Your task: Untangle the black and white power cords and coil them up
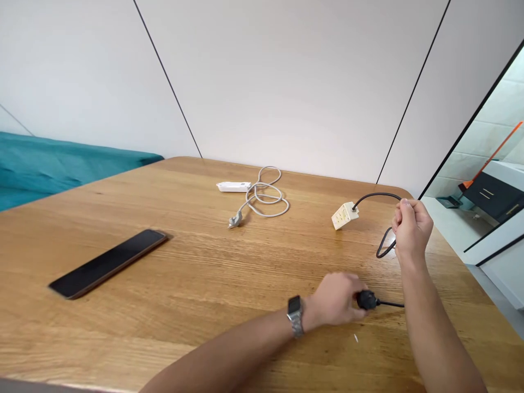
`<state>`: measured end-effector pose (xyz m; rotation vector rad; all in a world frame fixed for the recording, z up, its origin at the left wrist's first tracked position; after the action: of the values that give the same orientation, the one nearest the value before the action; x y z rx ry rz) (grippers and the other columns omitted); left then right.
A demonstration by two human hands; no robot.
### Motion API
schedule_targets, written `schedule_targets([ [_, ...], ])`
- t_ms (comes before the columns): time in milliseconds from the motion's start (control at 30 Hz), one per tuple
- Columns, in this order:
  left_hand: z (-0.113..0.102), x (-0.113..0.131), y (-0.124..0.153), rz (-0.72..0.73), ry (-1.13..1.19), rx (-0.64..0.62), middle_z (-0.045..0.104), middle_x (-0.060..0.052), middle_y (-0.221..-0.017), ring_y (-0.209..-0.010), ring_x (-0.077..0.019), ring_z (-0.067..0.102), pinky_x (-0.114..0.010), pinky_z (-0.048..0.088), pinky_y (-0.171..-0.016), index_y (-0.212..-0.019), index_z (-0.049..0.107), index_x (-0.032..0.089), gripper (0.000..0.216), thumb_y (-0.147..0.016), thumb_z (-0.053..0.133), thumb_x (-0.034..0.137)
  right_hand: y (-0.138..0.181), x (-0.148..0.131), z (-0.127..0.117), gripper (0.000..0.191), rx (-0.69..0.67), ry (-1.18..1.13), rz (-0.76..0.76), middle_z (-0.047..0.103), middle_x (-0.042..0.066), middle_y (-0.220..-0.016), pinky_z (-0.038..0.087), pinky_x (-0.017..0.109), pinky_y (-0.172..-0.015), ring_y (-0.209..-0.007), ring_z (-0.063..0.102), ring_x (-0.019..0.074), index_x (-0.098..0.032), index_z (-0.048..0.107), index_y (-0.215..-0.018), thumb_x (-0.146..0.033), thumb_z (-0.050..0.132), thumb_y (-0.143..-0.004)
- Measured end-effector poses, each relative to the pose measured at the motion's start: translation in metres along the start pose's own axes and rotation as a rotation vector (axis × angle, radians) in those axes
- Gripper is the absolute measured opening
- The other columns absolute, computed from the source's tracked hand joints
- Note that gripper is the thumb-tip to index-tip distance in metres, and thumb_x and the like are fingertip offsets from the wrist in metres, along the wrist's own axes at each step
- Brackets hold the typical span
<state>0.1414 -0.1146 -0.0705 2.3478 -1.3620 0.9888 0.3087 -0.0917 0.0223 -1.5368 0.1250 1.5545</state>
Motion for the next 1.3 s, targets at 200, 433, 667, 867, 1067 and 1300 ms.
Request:
schedule_targets([
  [200, -0.122, -0.003, 0.006, -0.001, 1.155, 0.682, 0.067, -0.003, -0.086, -0.080, -0.0173, 0.065, -0.027, 0.052, -0.067, -0.086, 0.064, 0.019, 0.027, -0.075, 0.071, 0.043, -0.016, 0.027, -0.010, 0.027, -0.061, 0.348, 0.061, 0.049, -0.005, -0.049, 0.035, 0.024, -0.044, -0.042, 0.047, 0.0105, -0.020, 0.055, -0.065, -0.041, 0.058, -0.081],
  [433, -0.165, -0.005, 0.011, -0.004, 1.567, 0.888, 0.032, 0.010, -0.046, -0.033, -0.0044, 0.030, -0.016, 0.028, -0.035, -0.080, 0.058, 0.019, 0.041, -0.091, 0.053, 0.059, -0.011, 0.036, -0.009, 0.025, -0.396, 0.565, 0.314, 0.053, -0.003, -0.044, 0.033, 0.022, -0.039, -0.036, 0.048, 0.0106, -0.019, 0.053, -0.053, -0.033, 0.056, -0.074],
  [667, -0.155, -0.033, 0.002, -0.153, 1.400, 0.836, 0.028, 0.011, -0.045, -0.031, -0.0032, 0.028, -0.013, 0.025, -0.032, -0.082, 0.059, 0.017, 0.039, -0.087, 0.061, 0.055, -0.004, 0.029, -0.006, 0.025, -0.554, 0.511, 0.504, 0.050, -0.002, -0.039, 0.030, 0.020, -0.034, -0.033, 0.043, 0.0093, -0.020, 0.048, -0.048, -0.030, 0.058, -0.068],
  [867, -0.086, -0.076, -0.040, -0.593, 1.569, 0.540, 0.067, -0.010, -0.084, -0.066, -0.0190, 0.070, -0.027, 0.057, -0.056, -0.081, 0.053, 0.016, 0.041, -0.084, 0.065, 0.055, 0.003, 0.013, -0.002, 0.036, -0.587, 0.382, 0.312, 0.048, -0.003, -0.040, 0.034, 0.022, -0.039, -0.037, 0.042, 0.0096, -0.022, 0.045, -0.048, -0.046, 0.059, -0.070],
  [1067, -0.067, -0.076, -0.053, -0.548, 1.687, 0.560, 0.069, -0.019, -0.097, -0.085, -0.0231, 0.073, -0.028, 0.059, -0.069, -0.082, 0.050, 0.016, 0.039, -0.095, 0.047, 0.052, 0.014, -0.022, -0.013, 0.041, -0.744, 0.704, 0.147, 0.032, -0.006, -0.039, 0.021, 0.024, -0.040, -0.039, 0.029, 0.0078, -0.023, 0.030, -0.045, -0.044, 0.052, -0.073],
  [1300, -0.074, -0.070, -0.049, -0.623, 1.592, 0.589, 0.071, -0.014, -0.083, -0.073, -0.0206, 0.072, -0.028, 0.058, -0.067, -0.082, 0.052, 0.017, 0.034, -0.095, 0.049, 0.048, 0.027, -0.035, -0.019, 0.039, -0.948, 0.899, 0.090, 0.024, -0.006, -0.046, 0.014, 0.027, -0.041, -0.044, 0.022, 0.0086, -0.022, 0.026, -0.048, -0.037, 0.049, -0.076],
])
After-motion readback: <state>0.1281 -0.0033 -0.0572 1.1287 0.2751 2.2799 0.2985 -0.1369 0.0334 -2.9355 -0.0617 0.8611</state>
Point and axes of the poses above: each hand's wrist, its own y-axis away from the middle knuckle, its own z-axis out of the palm, x = y × z, the point moved 1 cm from there along -y, towards the middle knuckle
